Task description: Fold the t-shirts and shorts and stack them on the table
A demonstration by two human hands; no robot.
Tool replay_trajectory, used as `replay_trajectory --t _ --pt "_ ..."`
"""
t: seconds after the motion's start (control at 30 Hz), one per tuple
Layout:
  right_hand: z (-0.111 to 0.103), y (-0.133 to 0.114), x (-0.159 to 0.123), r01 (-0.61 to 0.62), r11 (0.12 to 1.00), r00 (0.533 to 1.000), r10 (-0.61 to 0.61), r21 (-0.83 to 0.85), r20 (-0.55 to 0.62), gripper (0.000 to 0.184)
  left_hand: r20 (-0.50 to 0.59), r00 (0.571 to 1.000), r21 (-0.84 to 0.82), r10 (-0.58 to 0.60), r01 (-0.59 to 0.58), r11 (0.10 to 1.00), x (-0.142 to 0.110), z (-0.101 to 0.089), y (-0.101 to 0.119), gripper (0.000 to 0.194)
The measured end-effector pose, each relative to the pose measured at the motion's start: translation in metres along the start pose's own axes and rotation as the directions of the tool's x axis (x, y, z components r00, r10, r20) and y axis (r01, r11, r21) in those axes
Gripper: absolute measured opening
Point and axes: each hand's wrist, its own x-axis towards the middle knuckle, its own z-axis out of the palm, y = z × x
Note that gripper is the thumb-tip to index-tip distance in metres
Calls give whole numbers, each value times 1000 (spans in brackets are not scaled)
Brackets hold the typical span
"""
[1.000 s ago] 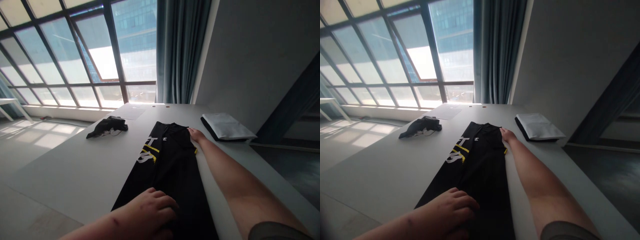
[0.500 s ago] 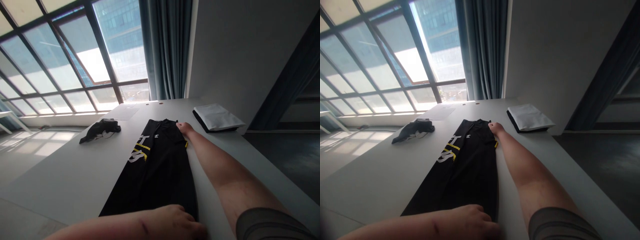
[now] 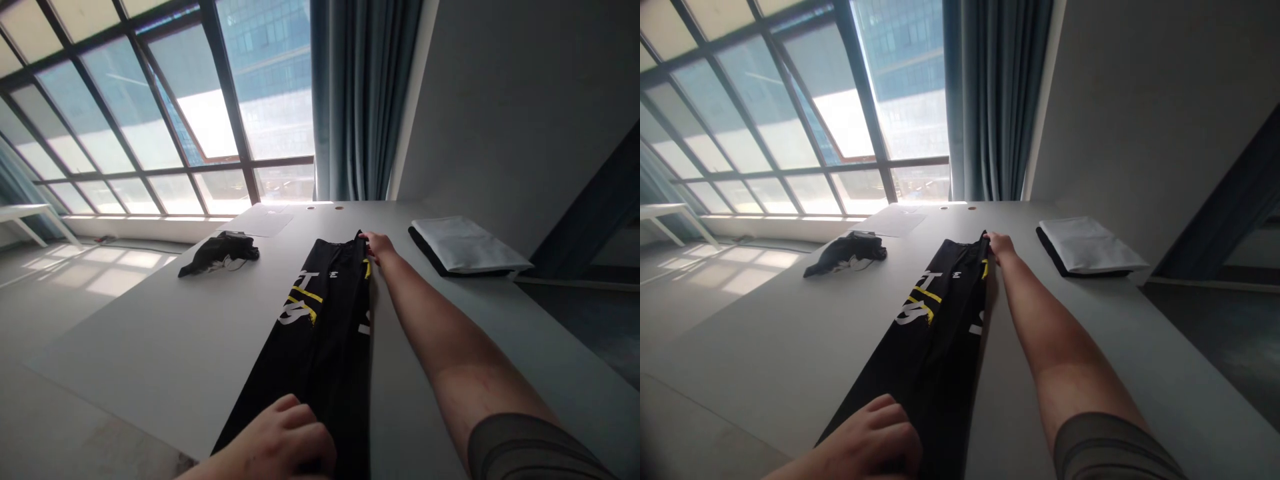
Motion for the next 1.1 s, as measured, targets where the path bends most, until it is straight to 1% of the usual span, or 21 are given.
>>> replay_trajectory --t 0.1,0.17,0.23,0.3,0.4,0.5,0.57,0.63,0.7,0.73,0.77,0.83,0.87,0.9,0.97,1.0,1.03,1.07,1.1 --pt "33 -15 0 81 992 991 -69 -100 117 57 -18 999 54 -36 37 998 -25 3 -9 8" --pt "55 -17 -5 137 971 975 -97 -195 201 56 -30 997 65 -73 75 995 -37 10 -15 6" --pt "72 -15 -10 175 938 957 -92 -298 275 61 -38 993 67 -108 110 992 -45 16 -20 9" --pt "82 -11 -11 199 901 943 -70 -384 325 68 -44 991 64 -123 125 990 -49 20 -23 12" --pt "85 -7 -5 233 854 930 -57 -465 362 72 -70 991 60 -110 114 992 -48 24 -27 13" --pt "81 -6 5 273 824 930 -93 -496 356 69 -64 992 43 -113 116 992 -38 26 -34 17" --pt "76 -7 9 290 817 941 -150 -497 303 66 -37 991 29 -127 128 991 -27 28 -40 23" --pt "71 -8 11 276 820 959 -199 -502 203 62 -17 990 36 -143 144 989 -13 29 -47 27" --pt "65 -9 9 225 840 973 -225 -495 60 58 -1 988 78 -155 154 985 1 32 -54 27" --pt "61 -9 7 203 857 970 -241 -473 -19 56 13 988 112 -153 151 982 7 34 -56 27" --pt "57 -9 4 201 876 959 -267 -439 -93 53 36 989 151 -143 136 979 13 35 -58 26" --pt "47 -10 -7 268 895 913 -354 -356 -204 45 96 990 242 -99 73 967 23 37 -60 22" --pt "40 -9 -16 329 888 884 -409 -320 -227 41 131 989 282 -65 26 959 27 36 -60 19" --pt "32 -8 -27 399 868 855 -469 -294 -223 37 169 985 309 -29 -25 951 32 35 -59 18" --pt "15 -7 -60 530 813 803 -573 -241 -166 29 237 971 316 20 -97 944 41 27 -58 13" --pt "5 -6 -80 588 783 779 -616 -202 -122 26 262 965 296 19 -99 950 46 22 -59 11" --pt "-4 -5 -103 628 763 762 -643 -154 -80 25 276 961 259 0 -74 963 51 15 -60 10" --pt "-14 -5 -128 651 753 753 -657 -98 -41 28 276 960 210 -37 -22 977 55 8 -63 11" --pt "-23 -5 -154 654 756 756 -654 -30 6 34 268 960 148 -86 47 988 59 2 -67 12"
